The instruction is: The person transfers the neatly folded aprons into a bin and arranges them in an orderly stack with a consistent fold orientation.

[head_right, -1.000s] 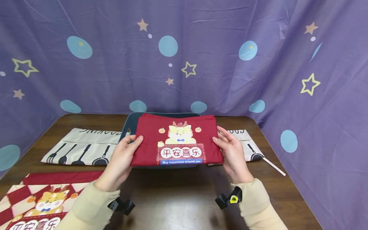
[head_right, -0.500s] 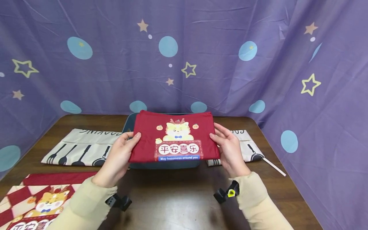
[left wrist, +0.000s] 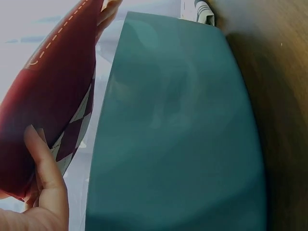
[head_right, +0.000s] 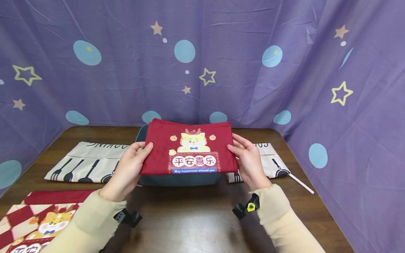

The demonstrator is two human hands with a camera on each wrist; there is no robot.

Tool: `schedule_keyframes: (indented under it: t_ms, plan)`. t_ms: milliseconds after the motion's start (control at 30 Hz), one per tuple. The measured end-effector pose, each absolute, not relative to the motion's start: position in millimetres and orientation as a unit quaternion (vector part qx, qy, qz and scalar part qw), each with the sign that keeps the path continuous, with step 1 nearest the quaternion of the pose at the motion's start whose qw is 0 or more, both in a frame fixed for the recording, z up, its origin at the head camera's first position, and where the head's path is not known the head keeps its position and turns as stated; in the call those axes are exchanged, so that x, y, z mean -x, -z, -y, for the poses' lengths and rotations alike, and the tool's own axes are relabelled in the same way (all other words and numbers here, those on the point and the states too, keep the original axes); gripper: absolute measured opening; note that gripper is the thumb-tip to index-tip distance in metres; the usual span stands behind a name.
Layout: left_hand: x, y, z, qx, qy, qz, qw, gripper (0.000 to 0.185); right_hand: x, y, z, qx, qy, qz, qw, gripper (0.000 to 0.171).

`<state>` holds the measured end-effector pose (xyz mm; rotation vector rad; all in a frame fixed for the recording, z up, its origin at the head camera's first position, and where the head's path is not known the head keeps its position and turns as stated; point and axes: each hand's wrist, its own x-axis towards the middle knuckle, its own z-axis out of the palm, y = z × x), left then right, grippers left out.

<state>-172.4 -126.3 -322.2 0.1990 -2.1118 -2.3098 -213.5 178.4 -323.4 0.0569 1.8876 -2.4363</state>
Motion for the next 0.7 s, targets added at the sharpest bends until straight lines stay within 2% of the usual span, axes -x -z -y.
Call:
schedule_keyframes:
  t_ms: [333, 700]
  plan:
    - [176, 322, 134, -0.067, 0.729, 0.681, -0.001, 0.046, 220, 323, -173, -0.018, 0.788, -0.614, 0.031, 0.054]
    - [183, 322, 139, -0.061, 0.731, 0.679, 0.002, 0.046, 230, 323, -166, -0.030, 0.793, -0.606, 0.044, 0.054]
